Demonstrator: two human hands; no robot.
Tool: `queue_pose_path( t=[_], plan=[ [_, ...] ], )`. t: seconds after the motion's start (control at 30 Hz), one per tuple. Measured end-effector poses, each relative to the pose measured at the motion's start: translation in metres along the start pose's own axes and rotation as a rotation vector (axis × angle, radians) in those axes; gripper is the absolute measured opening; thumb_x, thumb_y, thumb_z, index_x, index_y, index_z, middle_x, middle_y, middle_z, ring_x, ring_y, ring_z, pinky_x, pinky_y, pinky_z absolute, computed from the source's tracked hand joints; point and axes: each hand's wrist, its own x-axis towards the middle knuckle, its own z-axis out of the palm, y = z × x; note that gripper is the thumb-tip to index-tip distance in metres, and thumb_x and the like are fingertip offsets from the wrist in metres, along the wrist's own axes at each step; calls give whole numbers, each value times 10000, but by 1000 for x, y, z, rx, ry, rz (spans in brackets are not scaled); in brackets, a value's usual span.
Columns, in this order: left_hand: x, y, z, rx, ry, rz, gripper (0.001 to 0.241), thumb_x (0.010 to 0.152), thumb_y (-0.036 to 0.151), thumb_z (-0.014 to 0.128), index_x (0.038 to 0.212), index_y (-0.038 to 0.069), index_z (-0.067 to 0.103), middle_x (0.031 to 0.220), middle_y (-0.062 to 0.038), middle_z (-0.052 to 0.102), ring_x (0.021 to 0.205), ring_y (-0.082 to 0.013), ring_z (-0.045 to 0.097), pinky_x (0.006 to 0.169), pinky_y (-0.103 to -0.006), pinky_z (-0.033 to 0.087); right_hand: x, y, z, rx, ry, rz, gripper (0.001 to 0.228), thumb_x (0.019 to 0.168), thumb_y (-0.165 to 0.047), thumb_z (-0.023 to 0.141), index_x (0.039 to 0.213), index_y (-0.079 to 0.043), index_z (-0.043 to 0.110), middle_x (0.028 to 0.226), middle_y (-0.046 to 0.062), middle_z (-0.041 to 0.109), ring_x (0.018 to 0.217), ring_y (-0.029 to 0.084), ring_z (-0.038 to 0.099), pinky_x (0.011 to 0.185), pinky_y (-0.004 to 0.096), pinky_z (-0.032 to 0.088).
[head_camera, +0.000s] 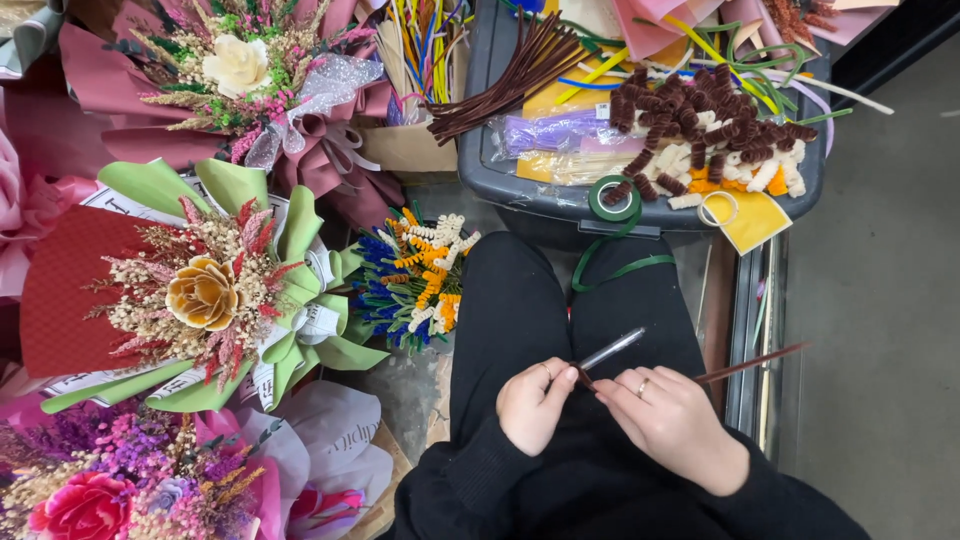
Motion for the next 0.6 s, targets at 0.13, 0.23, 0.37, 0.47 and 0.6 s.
queue_pose_path(
  t=[0.13,0.23,0.37,0.47,0.6],
  plan=[
    [2,-23,-1,-687,-351,-100,277,1054,183,543,849,57,679,788,1,632,722,-69,514,733,-197,440,-23,15,23,533,32,127,151,798,-23,706,944,-46,735,794,-6,705,611,143,639,616,262,513],
    [-4,-14,-13,-845,-574,-215,352,1087,291,539,821,93,657,638,65,501,519,-18,357,491,-176,240,-27,29,25,830,-89,174,154,806,-72,753,949,-30,793,931,44,847,728,185,789,887,315,579],
    [-13,-9,-14,-889,-738,-216,314,1080,265,574,842,82,668,671,52,538,536,-22,359,498,-171,255,-3,46,10,1101,-364,123,74,817,-17,706,874,-2,752,792,47,713,639,161,643,589,278,511],
    [-21,-1,-15,-758,-838,-212,280,1096,246,589,893,94,707,717,65,585,586,-7,412,554,-148,313,19,55,-7,873,-581,61,125,852,-80,705,921,-106,806,797,-14,693,655,127,653,588,265,507],
    [-15,14,-20,-169,-647,-27,282,1049,309,584,869,156,737,674,73,596,571,-86,479,596,-235,416,36,46,-35,293,-400,-243,128,797,-206,692,919,-168,705,822,-36,622,741,173,615,691,319,489]
  ],
)
